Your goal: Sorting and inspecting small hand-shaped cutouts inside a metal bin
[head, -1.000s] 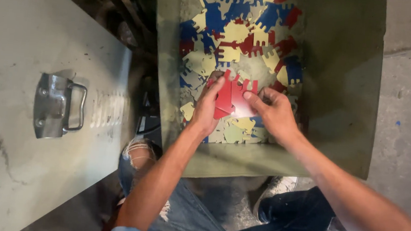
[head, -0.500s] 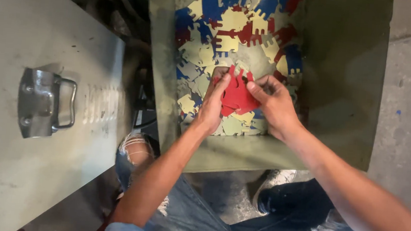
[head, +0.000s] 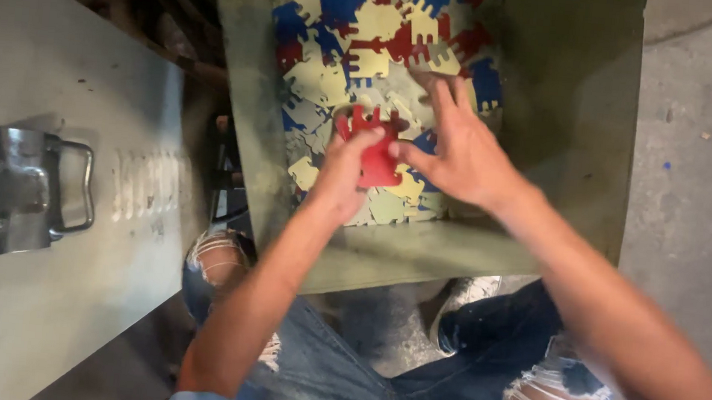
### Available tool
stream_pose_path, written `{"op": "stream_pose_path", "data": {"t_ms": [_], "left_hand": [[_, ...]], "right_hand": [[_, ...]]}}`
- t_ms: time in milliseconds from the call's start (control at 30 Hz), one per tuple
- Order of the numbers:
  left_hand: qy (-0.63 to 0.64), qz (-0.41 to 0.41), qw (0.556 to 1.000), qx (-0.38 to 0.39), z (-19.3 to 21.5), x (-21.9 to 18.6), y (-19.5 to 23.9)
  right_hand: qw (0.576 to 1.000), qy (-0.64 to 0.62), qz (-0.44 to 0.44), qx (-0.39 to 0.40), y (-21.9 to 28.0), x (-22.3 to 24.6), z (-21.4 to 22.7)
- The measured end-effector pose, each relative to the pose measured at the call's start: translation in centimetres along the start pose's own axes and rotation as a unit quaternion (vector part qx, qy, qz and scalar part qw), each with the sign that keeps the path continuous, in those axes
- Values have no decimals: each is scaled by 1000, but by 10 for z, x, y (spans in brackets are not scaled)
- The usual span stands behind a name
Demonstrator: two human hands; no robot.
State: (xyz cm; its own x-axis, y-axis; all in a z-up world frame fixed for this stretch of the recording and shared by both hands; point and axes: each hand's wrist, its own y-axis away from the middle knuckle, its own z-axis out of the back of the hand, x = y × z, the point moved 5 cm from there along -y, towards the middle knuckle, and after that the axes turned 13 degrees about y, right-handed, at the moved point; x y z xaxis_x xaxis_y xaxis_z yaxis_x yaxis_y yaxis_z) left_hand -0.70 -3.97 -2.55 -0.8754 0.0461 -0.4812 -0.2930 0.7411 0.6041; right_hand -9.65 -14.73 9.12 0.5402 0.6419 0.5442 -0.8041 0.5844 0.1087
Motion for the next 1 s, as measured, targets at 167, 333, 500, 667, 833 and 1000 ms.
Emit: {"op": "stream_pose_path", "data": {"t_ms": [167,333,500,667,833,1000], "left_hand": [[-45,46,991,115,-33,-12,10],[-27,63,986,150,-31,-6,-4],[-6,79,993,91,-44,-25,31],[-91,67,971,209,-43,-34,50],[-370,-158,908,120,-19,-76,55],[-597,-376,707,52,16,-101,91]], "right_hand": [[968,113,185,123,10,42,17],[955,170,244,-3,12,29,5],[953,150,263,6,23,46,13],[907,142,392,-62,28,37,-16],[908,183,374,-45,3,1,-32],[943,278,181,3,-29,-223,-113]]}}
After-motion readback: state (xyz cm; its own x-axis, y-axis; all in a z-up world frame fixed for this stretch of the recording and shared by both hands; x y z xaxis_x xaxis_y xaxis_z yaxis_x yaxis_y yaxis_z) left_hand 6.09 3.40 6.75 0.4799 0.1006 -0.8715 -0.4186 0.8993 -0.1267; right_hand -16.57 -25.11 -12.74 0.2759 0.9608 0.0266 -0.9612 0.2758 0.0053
